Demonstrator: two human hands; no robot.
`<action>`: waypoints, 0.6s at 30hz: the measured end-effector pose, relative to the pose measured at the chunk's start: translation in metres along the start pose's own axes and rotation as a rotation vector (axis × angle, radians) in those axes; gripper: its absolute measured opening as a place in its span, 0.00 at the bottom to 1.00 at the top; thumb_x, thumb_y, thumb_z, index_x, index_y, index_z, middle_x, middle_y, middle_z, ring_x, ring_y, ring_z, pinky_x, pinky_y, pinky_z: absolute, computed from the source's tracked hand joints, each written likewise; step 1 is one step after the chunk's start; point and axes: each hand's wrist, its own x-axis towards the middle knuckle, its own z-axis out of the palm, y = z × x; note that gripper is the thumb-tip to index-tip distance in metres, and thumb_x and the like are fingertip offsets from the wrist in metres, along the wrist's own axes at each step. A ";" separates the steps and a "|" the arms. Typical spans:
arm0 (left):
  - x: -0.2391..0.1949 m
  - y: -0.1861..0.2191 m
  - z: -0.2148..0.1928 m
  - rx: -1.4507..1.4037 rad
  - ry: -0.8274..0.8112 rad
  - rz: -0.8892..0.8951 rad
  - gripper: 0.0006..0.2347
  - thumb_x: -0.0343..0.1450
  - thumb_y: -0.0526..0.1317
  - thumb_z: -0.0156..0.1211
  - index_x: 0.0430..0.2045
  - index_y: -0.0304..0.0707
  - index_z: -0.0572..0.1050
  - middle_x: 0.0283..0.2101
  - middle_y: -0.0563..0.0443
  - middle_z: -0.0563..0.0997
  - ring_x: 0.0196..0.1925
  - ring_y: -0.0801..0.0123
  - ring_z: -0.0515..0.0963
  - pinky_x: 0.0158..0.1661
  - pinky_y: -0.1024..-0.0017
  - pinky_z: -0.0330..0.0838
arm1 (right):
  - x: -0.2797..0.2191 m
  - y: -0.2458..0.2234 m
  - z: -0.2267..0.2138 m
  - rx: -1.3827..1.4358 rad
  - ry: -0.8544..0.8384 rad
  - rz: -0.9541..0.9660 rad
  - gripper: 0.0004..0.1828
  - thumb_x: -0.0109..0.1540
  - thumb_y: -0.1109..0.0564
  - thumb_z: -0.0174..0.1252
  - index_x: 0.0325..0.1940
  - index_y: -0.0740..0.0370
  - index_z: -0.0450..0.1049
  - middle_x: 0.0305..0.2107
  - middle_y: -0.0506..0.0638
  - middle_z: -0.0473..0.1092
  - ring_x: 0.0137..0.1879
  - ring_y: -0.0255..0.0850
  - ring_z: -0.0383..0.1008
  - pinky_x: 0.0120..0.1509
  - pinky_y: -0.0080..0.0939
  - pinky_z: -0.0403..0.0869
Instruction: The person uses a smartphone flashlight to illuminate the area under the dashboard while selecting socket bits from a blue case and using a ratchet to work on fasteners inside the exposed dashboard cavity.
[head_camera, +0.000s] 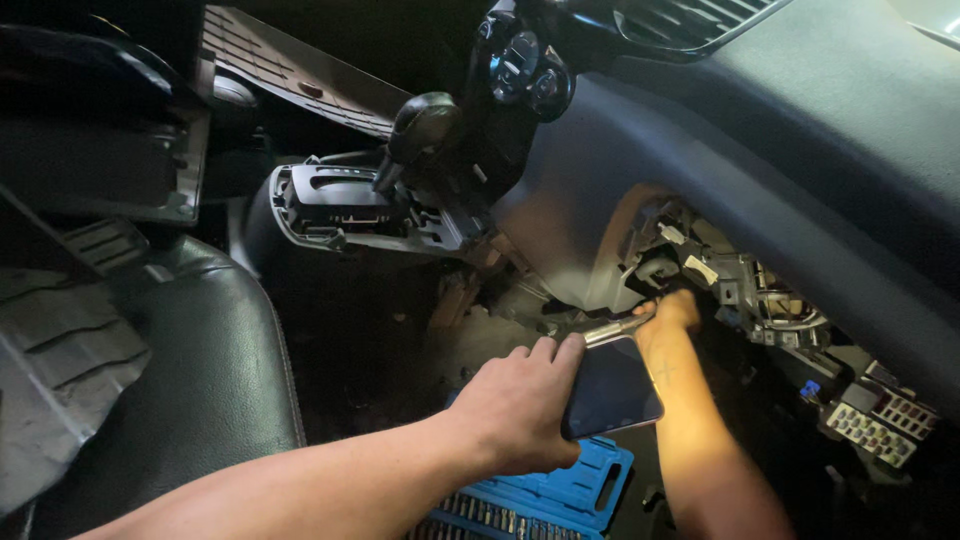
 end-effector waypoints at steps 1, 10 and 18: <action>0.000 0.000 0.001 0.003 -0.003 0.001 0.44 0.54 0.44 0.71 0.65 0.27 0.56 0.51 0.33 0.73 0.52 0.44 0.75 0.50 0.56 0.75 | 0.007 0.003 0.001 -0.012 0.029 -0.047 0.11 0.63 0.55 0.49 0.30 0.61 0.68 0.17 0.49 0.64 0.20 0.40 0.62 0.23 0.42 0.67; 0.000 -0.003 0.000 0.045 0.032 -0.001 0.38 0.55 0.44 0.70 0.60 0.29 0.61 0.52 0.34 0.73 0.51 0.43 0.77 0.50 0.55 0.75 | 0.044 0.039 -0.010 -0.239 -0.034 -0.885 0.05 0.59 0.65 0.60 0.39 0.65 0.79 0.27 0.55 0.78 0.29 0.45 0.75 0.32 0.45 0.72; 0.006 -0.010 -0.006 -0.017 0.226 0.006 0.43 0.54 0.47 0.76 0.62 0.29 0.57 0.48 0.36 0.73 0.50 0.44 0.76 0.49 0.55 0.72 | -0.005 -0.004 -0.009 -0.112 -0.178 -0.166 0.10 0.64 0.53 0.58 0.33 0.59 0.68 0.20 0.46 0.62 0.19 0.35 0.58 0.21 0.37 0.57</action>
